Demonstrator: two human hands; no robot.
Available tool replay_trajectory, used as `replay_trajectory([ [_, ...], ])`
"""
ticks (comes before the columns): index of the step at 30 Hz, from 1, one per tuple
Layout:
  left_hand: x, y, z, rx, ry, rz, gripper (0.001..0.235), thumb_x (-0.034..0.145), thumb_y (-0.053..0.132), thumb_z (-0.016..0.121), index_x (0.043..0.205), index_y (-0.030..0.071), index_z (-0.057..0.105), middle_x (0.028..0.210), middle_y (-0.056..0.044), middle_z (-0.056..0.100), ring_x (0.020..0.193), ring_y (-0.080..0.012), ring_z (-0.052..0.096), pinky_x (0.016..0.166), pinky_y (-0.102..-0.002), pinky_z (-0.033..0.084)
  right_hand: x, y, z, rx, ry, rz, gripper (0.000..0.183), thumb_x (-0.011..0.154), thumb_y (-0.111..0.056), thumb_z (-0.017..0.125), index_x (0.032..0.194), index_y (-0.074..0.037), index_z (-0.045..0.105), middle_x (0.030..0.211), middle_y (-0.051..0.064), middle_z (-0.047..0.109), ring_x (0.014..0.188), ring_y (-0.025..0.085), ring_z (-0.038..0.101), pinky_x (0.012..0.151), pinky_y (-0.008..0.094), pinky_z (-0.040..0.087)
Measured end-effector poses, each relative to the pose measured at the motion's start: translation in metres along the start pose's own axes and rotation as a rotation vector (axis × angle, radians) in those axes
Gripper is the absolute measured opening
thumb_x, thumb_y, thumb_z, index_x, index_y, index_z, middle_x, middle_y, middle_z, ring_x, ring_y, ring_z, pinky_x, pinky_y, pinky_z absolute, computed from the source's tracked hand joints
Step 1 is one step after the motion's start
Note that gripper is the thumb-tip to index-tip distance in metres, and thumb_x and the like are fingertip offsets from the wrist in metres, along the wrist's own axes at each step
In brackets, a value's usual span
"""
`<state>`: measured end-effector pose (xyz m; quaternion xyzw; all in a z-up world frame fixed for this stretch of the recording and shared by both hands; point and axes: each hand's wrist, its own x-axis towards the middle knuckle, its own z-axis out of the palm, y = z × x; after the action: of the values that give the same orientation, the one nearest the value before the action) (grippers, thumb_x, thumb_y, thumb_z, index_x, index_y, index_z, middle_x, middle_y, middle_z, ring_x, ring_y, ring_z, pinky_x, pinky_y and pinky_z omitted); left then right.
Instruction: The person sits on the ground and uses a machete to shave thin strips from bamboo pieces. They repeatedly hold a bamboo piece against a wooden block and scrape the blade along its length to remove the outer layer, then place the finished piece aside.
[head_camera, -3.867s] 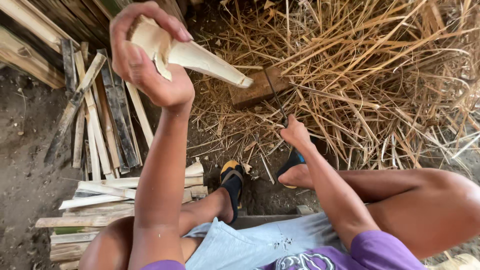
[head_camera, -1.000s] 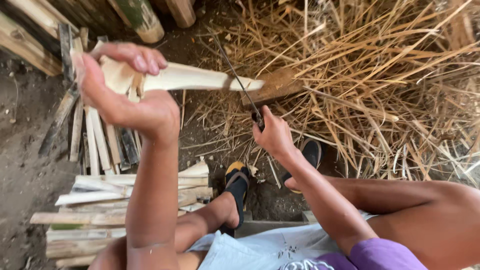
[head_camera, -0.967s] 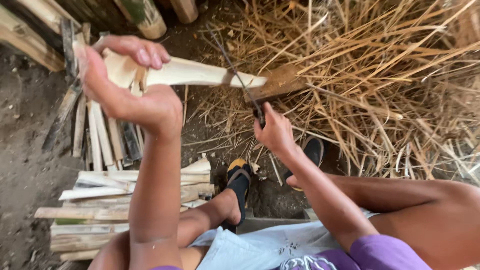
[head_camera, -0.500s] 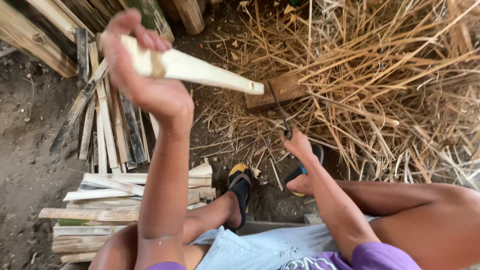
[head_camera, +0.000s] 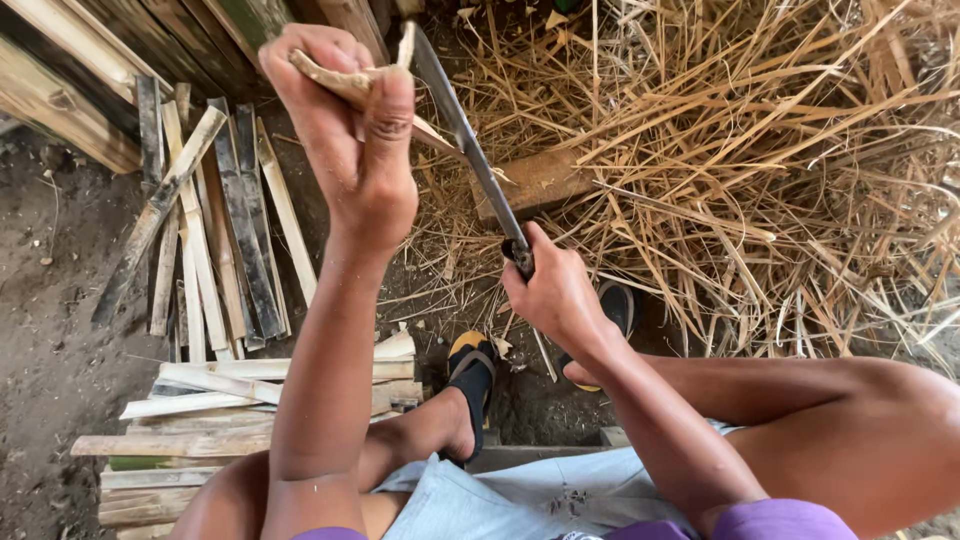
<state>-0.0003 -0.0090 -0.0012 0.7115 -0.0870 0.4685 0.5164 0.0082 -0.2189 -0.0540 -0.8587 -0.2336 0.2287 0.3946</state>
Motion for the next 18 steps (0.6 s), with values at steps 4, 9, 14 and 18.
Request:
replay_trajectory([
  [4, -0.002, -0.003, -0.005, -0.006, -0.001, -0.014, 0.031, 0.116, 0.027, 0.067, 0.116, 0.014, 0.039, 0.107, -0.002, 0.04, 0.087, -0.0114, 0.039, 0.074, -0.024, 0.037, -0.002, 0.022, 0.008, 0.043, 0.023, -0.125, 0.022, 0.093, -0.019, 0.065, 0.104, -0.002, 0.057, 0.063, 0.015, 0.068, 0.052, 0.03, 0.071, 0.05, 0.042, 0.055],
  [9, 0.0, -0.016, -0.011, -0.061, 0.018, -0.052, 0.029, 0.113, 0.028, 0.066, 0.117, 0.015, 0.04, 0.097, 0.0, 0.041, 0.083, -0.0107, 0.041, 0.066, -0.022, 0.038, 0.018, 0.066, 0.041, -0.08, 0.182, -0.264, 0.028, 0.091, -0.019, 0.069, 0.104, 0.003, 0.057, 0.062, 0.013, 0.064, 0.049, 0.029, 0.066, 0.047, 0.041, 0.051],
  [14, 0.016, -0.023, -0.033, -0.096, 0.034, -0.074, 0.024, 0.115, 0.025, 0.062, 0.116, 0.016, 0.04, 0.099, -0.001, 0.044, 0.079, -0.0118, 0.044, 0.067, -0.023, 0.042, 0.055, 0.078, 0.04, -0.191, -0.07, 0.09, 0.05, 0.092, -0.017, 0.065, 0.134, 0.006, 0.049, 0.06, 0.011, 0.065, 0.045, 0.026, 0.064, 0.042, 0.04, 0.052],
  [18, 0.011, -0.033, -0.038, -0.088, -0.003, -0.023, 0.023, 0.121, 0.022, 0.062, 0.122, 0.016, 0.04, 0.101, -0.001, 0.045, 0.079, -0.0123, 0.041, 0.068, -0.025, 0.04, 0.038, 0.085, 0.041, -0.055, -0.032, -0.094, 0.027, 0.095, -0.021, 0.065, 0.112, -0.001, 0.061, 0.064, 0.009, 0.066, 0.048, 0.021, 0.064, 0.048, 0.038, 0.052],
])
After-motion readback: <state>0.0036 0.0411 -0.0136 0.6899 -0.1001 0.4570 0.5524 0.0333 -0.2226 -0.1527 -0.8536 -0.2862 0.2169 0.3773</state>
